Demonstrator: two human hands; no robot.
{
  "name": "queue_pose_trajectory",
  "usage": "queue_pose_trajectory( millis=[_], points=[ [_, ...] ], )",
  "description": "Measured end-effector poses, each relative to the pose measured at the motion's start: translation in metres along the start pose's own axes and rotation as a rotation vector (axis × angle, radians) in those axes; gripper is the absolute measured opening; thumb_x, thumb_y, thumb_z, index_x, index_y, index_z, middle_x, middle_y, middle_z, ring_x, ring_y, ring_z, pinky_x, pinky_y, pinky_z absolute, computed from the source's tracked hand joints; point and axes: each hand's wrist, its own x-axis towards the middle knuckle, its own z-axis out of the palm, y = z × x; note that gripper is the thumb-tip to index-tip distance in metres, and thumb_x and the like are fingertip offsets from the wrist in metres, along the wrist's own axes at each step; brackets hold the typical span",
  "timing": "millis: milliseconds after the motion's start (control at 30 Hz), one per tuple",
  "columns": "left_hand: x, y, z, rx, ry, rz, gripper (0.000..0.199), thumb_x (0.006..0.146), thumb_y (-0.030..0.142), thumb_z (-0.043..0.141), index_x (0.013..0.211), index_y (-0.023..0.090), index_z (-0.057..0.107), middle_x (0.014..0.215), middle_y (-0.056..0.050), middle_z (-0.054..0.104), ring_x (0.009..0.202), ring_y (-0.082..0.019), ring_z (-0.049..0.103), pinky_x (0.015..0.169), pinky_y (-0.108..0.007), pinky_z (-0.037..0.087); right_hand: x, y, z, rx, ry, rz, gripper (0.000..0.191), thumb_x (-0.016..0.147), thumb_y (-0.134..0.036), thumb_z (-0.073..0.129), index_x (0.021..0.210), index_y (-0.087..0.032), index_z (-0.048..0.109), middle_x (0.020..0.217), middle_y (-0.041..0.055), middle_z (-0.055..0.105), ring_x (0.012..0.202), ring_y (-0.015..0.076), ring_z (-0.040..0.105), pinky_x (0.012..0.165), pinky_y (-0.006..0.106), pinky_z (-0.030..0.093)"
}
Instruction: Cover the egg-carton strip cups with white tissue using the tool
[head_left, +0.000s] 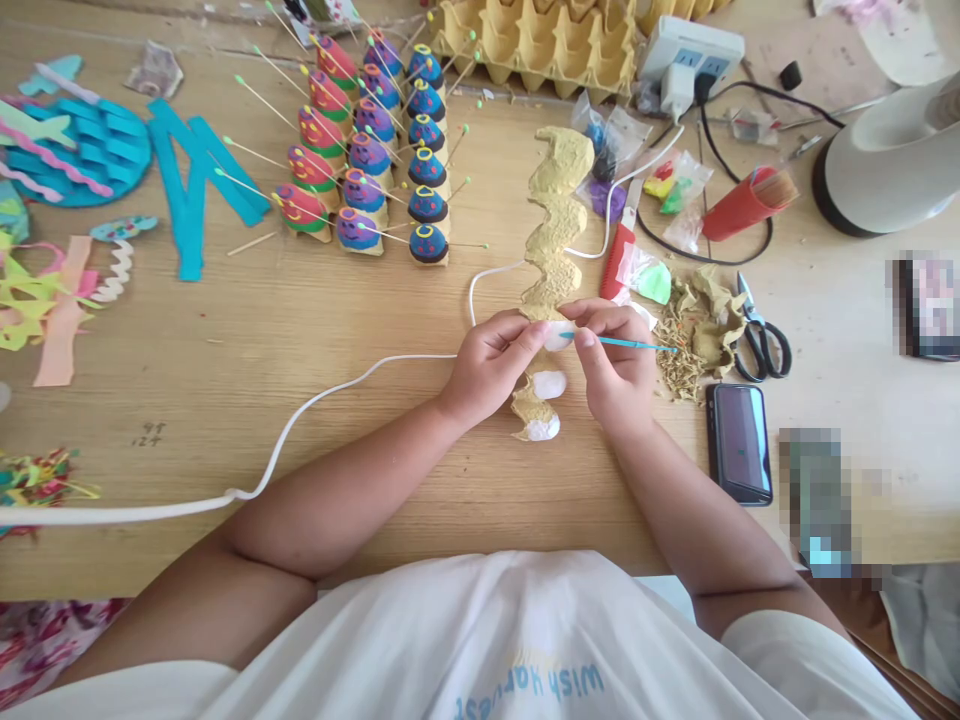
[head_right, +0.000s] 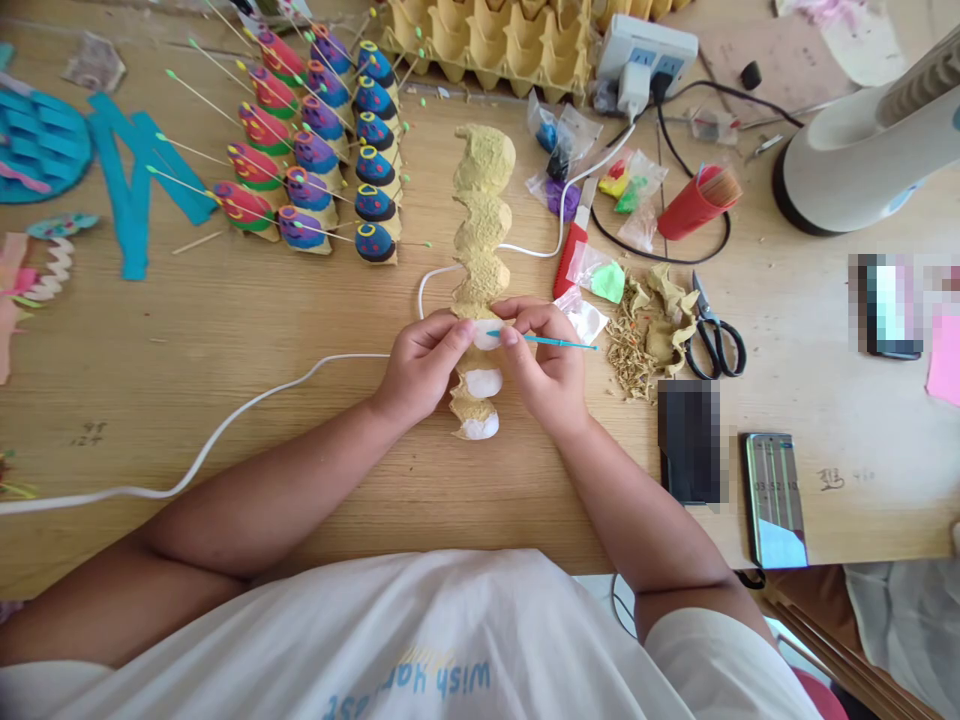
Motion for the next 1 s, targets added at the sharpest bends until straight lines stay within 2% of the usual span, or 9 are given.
queue_pose_trajectory(
  millis=[267,433,567,767,1000],
  points=[
    [-0.0007,-0.0005,-0.0003,0.001,0.003,0.021,0.051,0.105,0.069,0.076,0.081,0.024,0.083,0.079,-0.002,0.074,0.081,-0.016,0.068,0.080,-0.032,0.056,0.0007,0.0014,-0.0004,-0.022,0.010,-0.003,0.030,0.104,-0.054,0.080,0.094,-0.030,0.067,0.115,0.0029,0.084,0.112,0.0246,0.080,0.104,0.048,0.065],
    [-0.0004,0.0004,-0.0005,0.011,-0.004,0.005,0.053,0.103,0.073,0.076,0.083,0.024,0.084,0.081,-0.003,0.075,0.082,-0.018,0.069,0.080,-0.033,0.056,0.0007,0.0027,0.0002,-0.027,0.006,0.019,0.033,0.103,-0.057,0.081,0.093,-0.030,0.065,0.115,0.0029,0.084,0.112,0.0250,0.080,0.104,0.049,0.066],
    [-0.0005,0.0009,-0.0007,0.022,0.010,-0.003,0.057,0.102,0.074,0.076,0.076,0.024,0.079,0.075,-0.002,0.070,0.078,-0.018,0.066,0.076,-0.034,0.054,0.0003,0.0044,0.0007,0.010,0.018,0.001,0.032,0.104,-0.056,0.079,0.094,-0.030,0.064,0.114,0.0024,0.083,0.113,0.0250,0.080,0.104,0.049,0.066],
    [-0.0007,0.0001,-0.0007,-0.005,-0.004,0.019,0.050,0.105,0.068,0.076,0.083,0.024,0.084,0.086,-0.003,0.078,0.086,-0.017,0.072,0.084,-0.033,0.057,0.0001,0.0039,0.0005,0.031,0.005,0.022,0.028,0.104,-0.050,0.082,0.094,-0.030,0.066,0.116,0.0021,0.083,0.112,0.0234,0.080,0.105,0.047,0.065],
    [-0.0005,-0.0004,-0.0004,-0.003,0.006,-0.010,0.054,0.102,0.073,0.077,0.081,0.024,0.082,0.081,-0.002,0.074,0.083,-0.018,0.070,0.081,-0.034,0.056,-0.0008,0.0063,-0.0010,0.011,0.005,0.024,0.029,0.103,-0.054,0.082,0.095,-0.030,0.067,0.117,0.0024,0.084,0.114,0.0246,0.080,0.105,0.048,0.065]
  ],
)
